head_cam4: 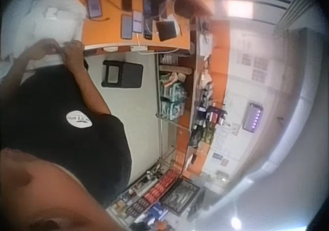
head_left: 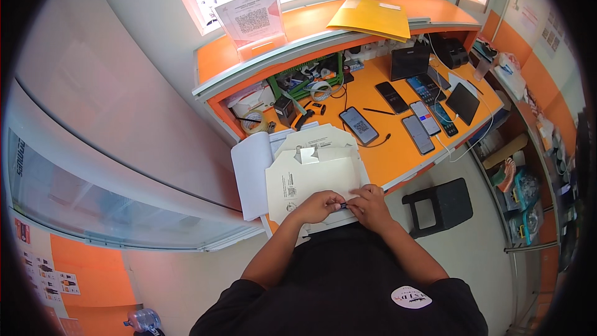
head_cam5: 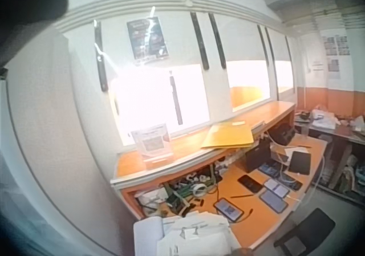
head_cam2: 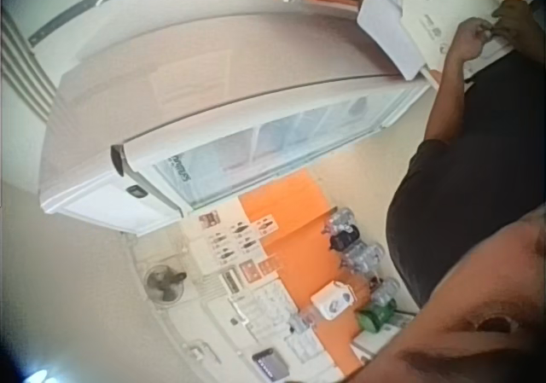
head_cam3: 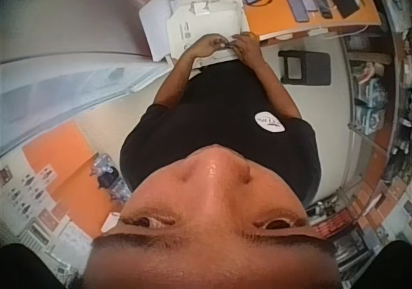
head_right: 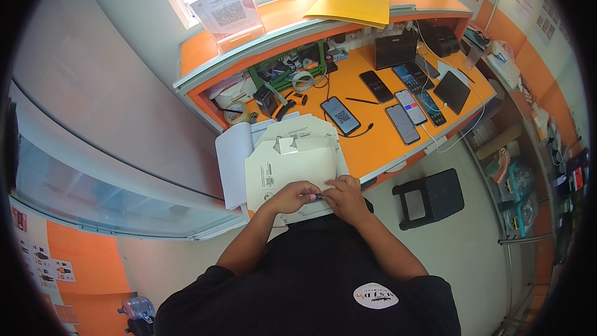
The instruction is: The person folds and slots together sections of a white and blue cardboard food container by hand at a counter.
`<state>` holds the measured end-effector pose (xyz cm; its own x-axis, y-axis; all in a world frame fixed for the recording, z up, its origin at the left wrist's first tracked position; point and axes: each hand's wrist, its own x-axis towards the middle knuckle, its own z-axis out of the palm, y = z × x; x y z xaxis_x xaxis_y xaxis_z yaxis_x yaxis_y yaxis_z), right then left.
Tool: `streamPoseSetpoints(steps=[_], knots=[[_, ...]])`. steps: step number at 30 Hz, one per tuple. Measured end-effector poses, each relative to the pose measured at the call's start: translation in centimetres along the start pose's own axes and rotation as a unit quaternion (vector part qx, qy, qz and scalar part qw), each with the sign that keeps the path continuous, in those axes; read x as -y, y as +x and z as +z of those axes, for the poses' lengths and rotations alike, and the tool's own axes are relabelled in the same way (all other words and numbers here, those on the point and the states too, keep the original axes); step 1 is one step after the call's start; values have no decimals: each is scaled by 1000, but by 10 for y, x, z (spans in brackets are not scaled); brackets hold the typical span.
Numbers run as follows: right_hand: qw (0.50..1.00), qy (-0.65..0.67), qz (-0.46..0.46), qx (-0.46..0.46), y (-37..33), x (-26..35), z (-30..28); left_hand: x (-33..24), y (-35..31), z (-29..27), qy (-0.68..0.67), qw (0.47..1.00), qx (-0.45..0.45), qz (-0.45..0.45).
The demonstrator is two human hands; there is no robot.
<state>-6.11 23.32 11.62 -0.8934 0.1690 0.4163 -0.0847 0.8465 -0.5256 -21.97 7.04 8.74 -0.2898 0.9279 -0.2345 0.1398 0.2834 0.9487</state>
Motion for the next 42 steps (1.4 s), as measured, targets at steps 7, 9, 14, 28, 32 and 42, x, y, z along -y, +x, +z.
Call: streamPoseSetpoints(steps=[7, 9, 14, 28, 32, 42], knots=[[996, -48, 68, 23, -8, -17, -7, -16, -44, -6, 274, 948, -130, 101], [997, -44, 53, 22, -6, -15, -9, -21, -57, -15, 232, 967, -102, -16], [996, 64, 25, 59, 3, -22, -1, -19, -65, -16, 306, 932, -176, 85], [986, 81, -19, 141, 28, 7, -7, -23, -48, 3, 233, 917, -301, 118], [980, 52, -25, 188, 33, 15, 0, -10, -42, 9, 261, 921, -258, 132], [978, 67, -14, 199, 29, 12, 4, -6, -44, 12, 200, 885, -417, 50]])
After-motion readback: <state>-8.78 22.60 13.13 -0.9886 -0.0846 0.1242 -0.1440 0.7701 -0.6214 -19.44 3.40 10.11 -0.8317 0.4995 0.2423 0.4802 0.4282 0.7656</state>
